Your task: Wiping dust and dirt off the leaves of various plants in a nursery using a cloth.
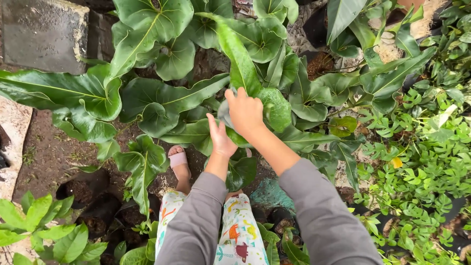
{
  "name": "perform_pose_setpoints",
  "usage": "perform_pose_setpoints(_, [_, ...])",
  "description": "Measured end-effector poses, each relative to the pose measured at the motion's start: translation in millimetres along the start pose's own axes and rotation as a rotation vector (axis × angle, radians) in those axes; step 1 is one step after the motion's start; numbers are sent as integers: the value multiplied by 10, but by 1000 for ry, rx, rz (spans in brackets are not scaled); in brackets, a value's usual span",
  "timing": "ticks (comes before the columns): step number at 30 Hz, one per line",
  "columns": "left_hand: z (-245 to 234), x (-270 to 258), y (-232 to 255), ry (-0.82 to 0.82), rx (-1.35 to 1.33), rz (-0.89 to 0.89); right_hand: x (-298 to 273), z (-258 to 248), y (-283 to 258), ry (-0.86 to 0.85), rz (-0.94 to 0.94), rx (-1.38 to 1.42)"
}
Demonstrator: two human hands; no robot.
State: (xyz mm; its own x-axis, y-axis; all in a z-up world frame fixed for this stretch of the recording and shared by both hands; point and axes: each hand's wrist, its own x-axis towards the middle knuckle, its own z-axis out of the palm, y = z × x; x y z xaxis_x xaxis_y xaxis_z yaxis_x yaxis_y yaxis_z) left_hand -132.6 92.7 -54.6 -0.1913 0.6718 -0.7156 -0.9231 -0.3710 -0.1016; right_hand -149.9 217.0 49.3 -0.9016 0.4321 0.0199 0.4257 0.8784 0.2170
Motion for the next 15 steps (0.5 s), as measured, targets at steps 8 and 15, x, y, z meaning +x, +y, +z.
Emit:
perform_pose_setpoints(8, [-192,-11,65,168,-32,6,43,-469,34,-825,152,678])
perform_pose_setpoints(15, [624,-318,317,43,109,-18,638,-965,396,-549,570,1112])
